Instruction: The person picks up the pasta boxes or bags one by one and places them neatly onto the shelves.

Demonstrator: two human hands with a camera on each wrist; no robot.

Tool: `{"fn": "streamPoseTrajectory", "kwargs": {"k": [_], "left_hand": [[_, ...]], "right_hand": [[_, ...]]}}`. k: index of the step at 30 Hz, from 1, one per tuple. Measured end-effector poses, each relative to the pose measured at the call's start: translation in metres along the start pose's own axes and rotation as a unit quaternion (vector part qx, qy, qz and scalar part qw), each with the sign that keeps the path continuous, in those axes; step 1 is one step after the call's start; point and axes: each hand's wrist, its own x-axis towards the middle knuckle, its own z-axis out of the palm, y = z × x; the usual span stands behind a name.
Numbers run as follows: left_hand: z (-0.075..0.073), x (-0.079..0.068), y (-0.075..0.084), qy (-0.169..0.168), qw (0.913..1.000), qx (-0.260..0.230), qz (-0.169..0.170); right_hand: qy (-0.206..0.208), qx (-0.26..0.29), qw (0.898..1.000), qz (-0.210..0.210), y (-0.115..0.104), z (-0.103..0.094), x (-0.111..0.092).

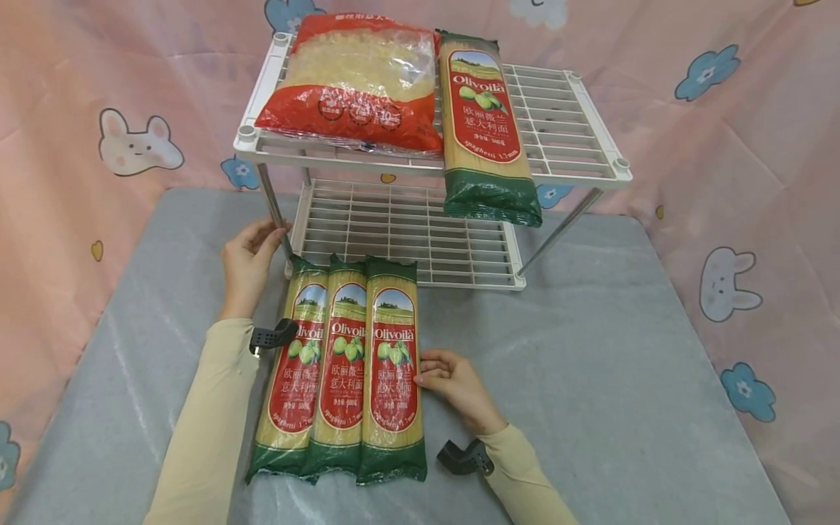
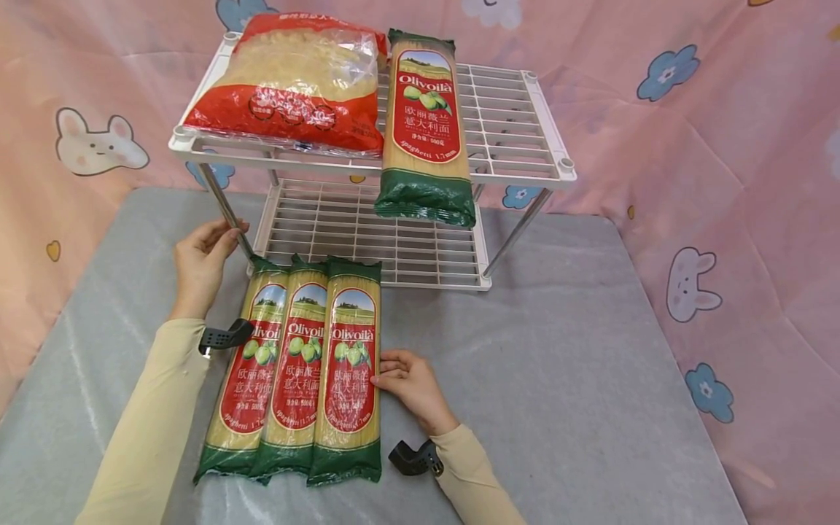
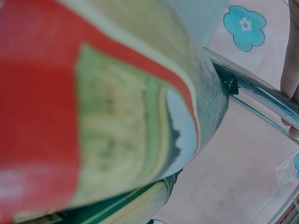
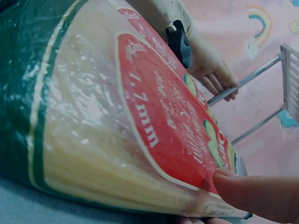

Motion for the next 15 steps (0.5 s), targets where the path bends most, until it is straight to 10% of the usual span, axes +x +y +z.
{"fn": "streamPoseTrajectory", "kwargs": {"k": [15], "left_hand": [[-0.0004,-0.0007,0.0012,-0.003,0.9999,-0.008,0.006]], "right_hand": [[0.003,-0.019,1.0,-0.019,0.0035,0.0044,0.0007]]}}
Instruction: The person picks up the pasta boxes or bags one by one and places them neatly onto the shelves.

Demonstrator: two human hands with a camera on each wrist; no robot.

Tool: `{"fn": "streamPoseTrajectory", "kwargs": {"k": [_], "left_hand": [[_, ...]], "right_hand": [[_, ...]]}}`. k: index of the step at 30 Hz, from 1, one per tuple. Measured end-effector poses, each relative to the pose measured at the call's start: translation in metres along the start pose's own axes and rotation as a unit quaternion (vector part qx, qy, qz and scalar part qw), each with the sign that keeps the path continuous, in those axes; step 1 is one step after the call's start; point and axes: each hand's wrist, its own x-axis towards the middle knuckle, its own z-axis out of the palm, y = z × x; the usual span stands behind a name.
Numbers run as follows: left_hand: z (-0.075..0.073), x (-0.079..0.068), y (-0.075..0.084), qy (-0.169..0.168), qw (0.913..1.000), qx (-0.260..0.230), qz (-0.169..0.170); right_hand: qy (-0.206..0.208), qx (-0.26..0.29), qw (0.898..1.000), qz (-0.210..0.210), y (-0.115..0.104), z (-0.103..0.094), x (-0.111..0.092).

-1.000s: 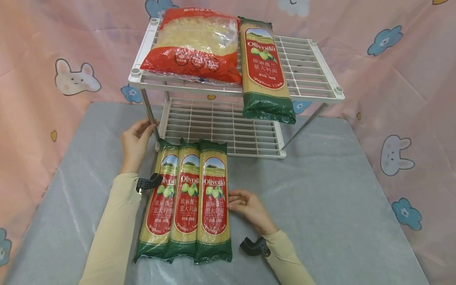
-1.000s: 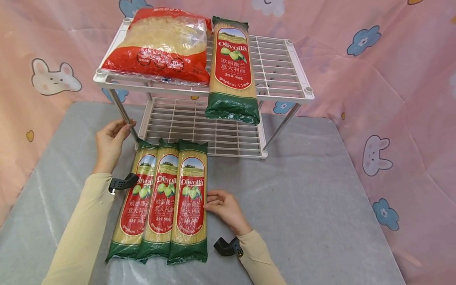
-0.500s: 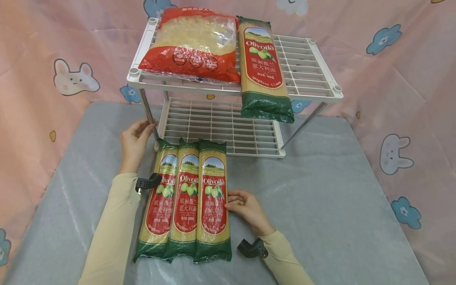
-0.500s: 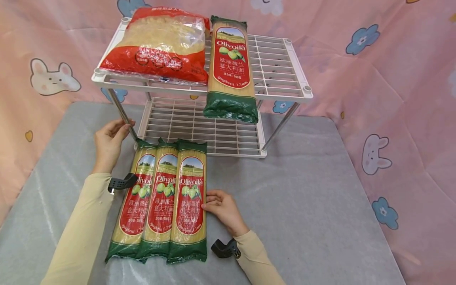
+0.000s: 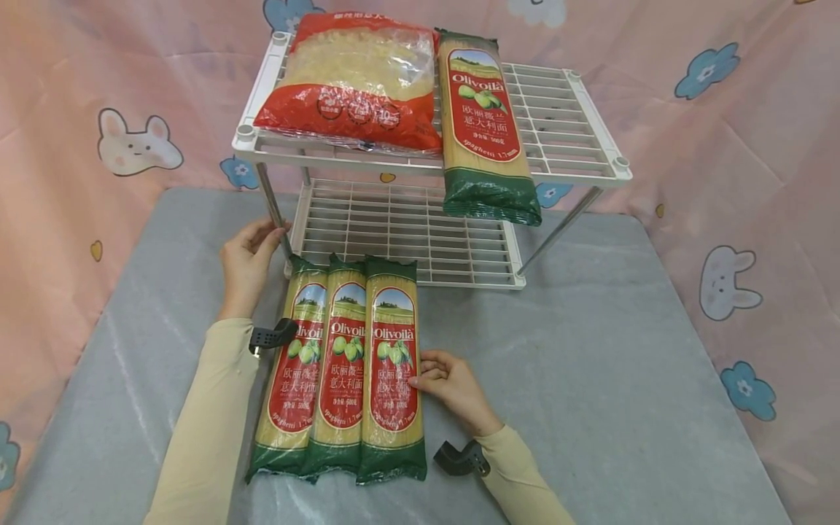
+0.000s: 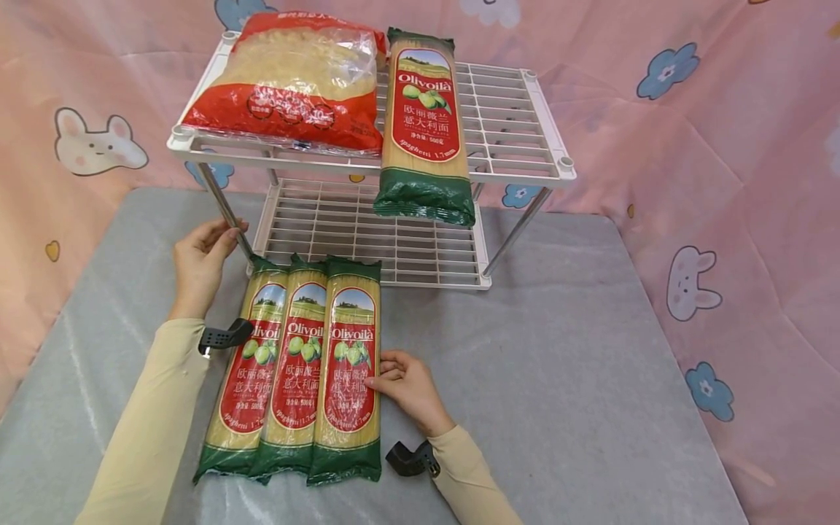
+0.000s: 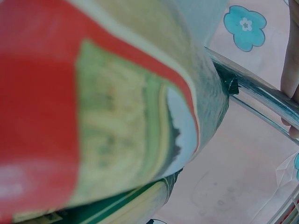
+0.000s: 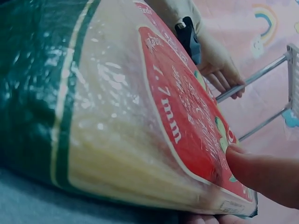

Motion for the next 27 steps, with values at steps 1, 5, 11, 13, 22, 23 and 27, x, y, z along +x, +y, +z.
{"fn": "streamPoseTrajectory", "kwargs": {"k": [1,5,11,13,22,23,27], "left_hand": [[0.0,0.0,-0.001,0.0,1.0,-0.001,0.0],[0.001,0.001,-0.001,0.0,1.0,0.004,-0.005],[-0.001,-0.006,0.018,0.0,1.0,0.003,-0.006],[0.0,-0.006,0.02,0.001,0.9999,0.006,-0.008],[0.001,0.0,0.0,0.009,0.9999,0.011,-0.008],[0.001,0.0,0.0,0.008,0.9999,0.009,-0.006],[0.001,0.0,0.0,0.009,0.9999,0.01,-0.01]], "right_hand": [[0.001,0.002,1.0,0.0,0.0,0.0,0.0],[0.005,0.01,1.0,0.003,0.001,0.001,0.0],[-0.021,0.045,0.999,0.002,0.002,0.002,-0.001],[-0.041,0.058,0.998,0.001,0.002,0.003,-0.002],[-0.049,0.094,0.994,0.017,0.003,0.004,-0.001],[-0.047,0.1,0.994,0.018,0.002,0.004,-0.001],[-0.043,0.118,0.992,0.02,0.002,0.005,-0.001]]}}
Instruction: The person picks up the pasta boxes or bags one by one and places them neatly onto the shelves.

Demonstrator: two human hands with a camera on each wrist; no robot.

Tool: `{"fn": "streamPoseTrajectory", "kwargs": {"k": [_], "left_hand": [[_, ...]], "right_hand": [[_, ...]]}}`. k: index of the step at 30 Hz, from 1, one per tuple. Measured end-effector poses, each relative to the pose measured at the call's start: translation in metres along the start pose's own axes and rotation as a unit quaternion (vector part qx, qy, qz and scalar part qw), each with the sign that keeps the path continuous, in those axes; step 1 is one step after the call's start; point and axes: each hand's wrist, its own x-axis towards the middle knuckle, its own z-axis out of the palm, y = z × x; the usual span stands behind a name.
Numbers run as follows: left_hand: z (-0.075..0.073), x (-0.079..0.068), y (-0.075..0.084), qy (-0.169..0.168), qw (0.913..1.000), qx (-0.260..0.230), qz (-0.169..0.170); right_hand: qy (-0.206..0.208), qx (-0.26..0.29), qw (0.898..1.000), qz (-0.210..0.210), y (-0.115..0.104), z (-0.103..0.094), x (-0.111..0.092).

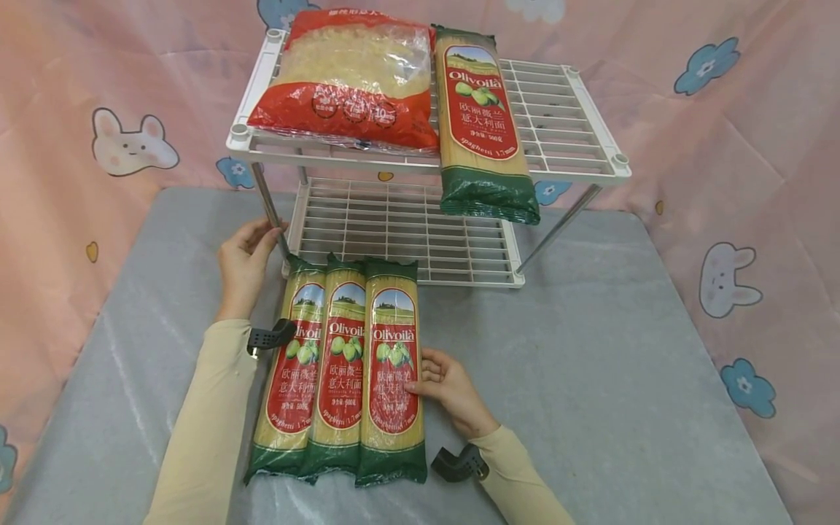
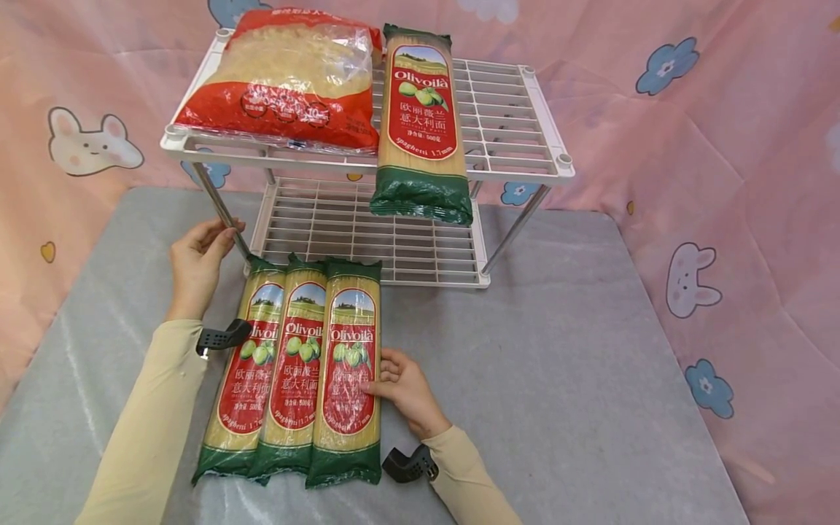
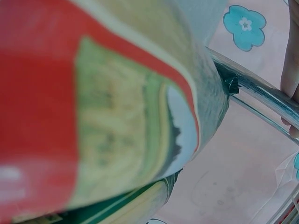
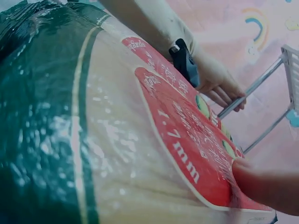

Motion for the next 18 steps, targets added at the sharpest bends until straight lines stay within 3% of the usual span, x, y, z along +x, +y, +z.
{"fn": "streamPoseTrajectory", "kwargs": {"k": [11,18], "left_hand": [[0.0001,-0.0002,-0.0008,-0.004,0.9999,-0.008,-0.007],[0.0005,-0.0007,0.0009,0.002,0.9999,-0.01,-0.004]], "right_hand": [[0.022,0.0,1.0,-0.012,0.0017,0.0026,-0.0003],[-0.024,-0.035,0.999,-0.028,0.0042,-0.0012,0.0012]]}}
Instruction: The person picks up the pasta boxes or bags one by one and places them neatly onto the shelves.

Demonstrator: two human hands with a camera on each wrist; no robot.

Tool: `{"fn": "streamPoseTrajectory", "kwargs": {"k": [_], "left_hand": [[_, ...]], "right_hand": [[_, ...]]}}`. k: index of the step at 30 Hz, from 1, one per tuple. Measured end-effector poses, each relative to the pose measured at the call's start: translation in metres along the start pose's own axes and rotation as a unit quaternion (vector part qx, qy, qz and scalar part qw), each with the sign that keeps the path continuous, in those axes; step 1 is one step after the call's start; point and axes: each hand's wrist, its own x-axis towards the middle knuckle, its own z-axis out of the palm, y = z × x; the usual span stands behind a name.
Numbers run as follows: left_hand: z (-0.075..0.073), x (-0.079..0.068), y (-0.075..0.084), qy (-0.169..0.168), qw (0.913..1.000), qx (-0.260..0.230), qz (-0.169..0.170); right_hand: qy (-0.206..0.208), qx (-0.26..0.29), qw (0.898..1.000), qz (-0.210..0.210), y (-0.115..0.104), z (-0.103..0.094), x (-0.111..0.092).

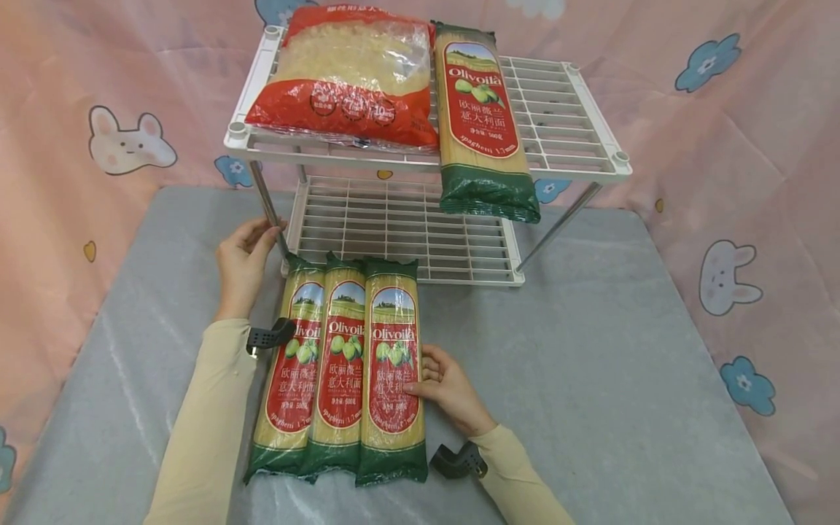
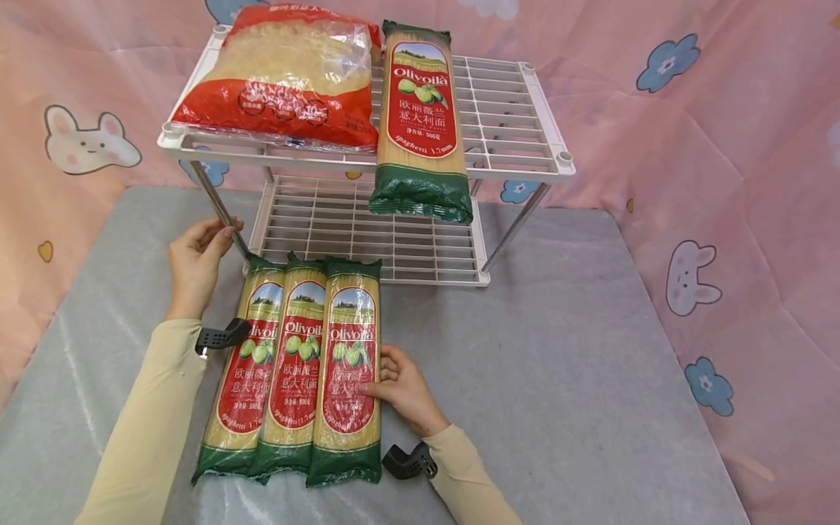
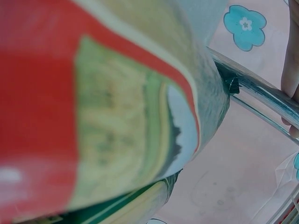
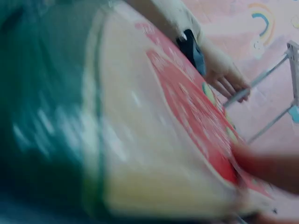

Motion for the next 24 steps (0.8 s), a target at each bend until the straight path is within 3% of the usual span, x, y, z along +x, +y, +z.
{"fn": "streamPoseTrajectory", "kwargs": {"k": [4,7,18,24], "left_hand": [[0.0004,0.0006,-0.0004,0.0,1.0,-0.009,0.0],[0.0007,0.001,-0.0016,-0.001,0.9999,-0.015,0.001],[-0.0012,0.0013,-0.005,-0.002,0.9998,-0.021,0.002],[-0.0002,0.0025,-0.005,-0.009,0.9996,-0.025,0.002]], "right_hand": [[-0.053,-0.027,0.998,-0.005,0.0007,-0.0038,0.0006],[-0.069,-0.023,0.997,-0.004,0.0017,-0.0043,0.0013],[-0.005,0.032,0.999,0.015,0.0014,0.0029,0.0013],[0.02,0.032,0.999,0.02,0.0015,0.0027,0.0015]]}}
